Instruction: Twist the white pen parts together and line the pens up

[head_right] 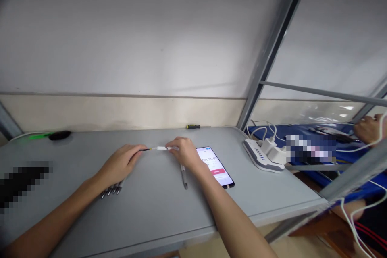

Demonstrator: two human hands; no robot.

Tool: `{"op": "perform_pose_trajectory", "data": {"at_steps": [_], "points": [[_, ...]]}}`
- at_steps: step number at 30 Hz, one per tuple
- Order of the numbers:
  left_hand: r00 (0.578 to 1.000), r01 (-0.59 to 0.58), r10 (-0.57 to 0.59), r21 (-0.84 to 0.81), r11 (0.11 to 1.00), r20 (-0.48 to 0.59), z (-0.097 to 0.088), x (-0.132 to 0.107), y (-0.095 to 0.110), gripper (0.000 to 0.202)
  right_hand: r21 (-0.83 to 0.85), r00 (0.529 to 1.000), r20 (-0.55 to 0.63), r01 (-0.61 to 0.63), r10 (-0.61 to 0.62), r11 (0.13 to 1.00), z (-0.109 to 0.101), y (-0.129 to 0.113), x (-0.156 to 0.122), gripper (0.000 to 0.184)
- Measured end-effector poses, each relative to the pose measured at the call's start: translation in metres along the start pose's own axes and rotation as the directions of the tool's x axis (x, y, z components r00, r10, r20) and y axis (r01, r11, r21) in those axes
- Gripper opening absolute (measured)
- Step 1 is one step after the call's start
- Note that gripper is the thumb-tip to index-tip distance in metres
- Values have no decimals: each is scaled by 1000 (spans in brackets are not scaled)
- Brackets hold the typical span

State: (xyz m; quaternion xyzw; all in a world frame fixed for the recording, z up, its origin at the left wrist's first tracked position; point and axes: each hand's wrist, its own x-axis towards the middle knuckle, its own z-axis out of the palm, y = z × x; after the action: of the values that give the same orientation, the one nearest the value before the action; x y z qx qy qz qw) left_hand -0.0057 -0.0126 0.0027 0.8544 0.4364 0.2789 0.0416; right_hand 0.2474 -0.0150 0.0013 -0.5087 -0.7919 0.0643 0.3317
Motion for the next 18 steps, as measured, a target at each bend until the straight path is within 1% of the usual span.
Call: {"op": "perform_pose_trajectory", "data": {"at_steps": [3, 9, 14, 18], "points": [[999, -39, 38, 20, 999, 39, 0, 0, 1, 30, 33, 999, 7, 47, -47, 998, 3, -5, -1, 25], [996, -57, 54, 31, 998, 65, 1, -2, 5, 30, 74, 991, -9, 137, -136, 988, 10, -19, -4, 25], [997, -57, 55, 36, 998, 61, 4, -2, 3, 31, 129, 988, 7, 154, -156, 980, 11, -25, -4, 23], [997, -58, 57, 10, 998, 56, 3, -2, 3, 31, 212, 992, 2, 126, -129, 969, 7, -30, -3, 20]]}}
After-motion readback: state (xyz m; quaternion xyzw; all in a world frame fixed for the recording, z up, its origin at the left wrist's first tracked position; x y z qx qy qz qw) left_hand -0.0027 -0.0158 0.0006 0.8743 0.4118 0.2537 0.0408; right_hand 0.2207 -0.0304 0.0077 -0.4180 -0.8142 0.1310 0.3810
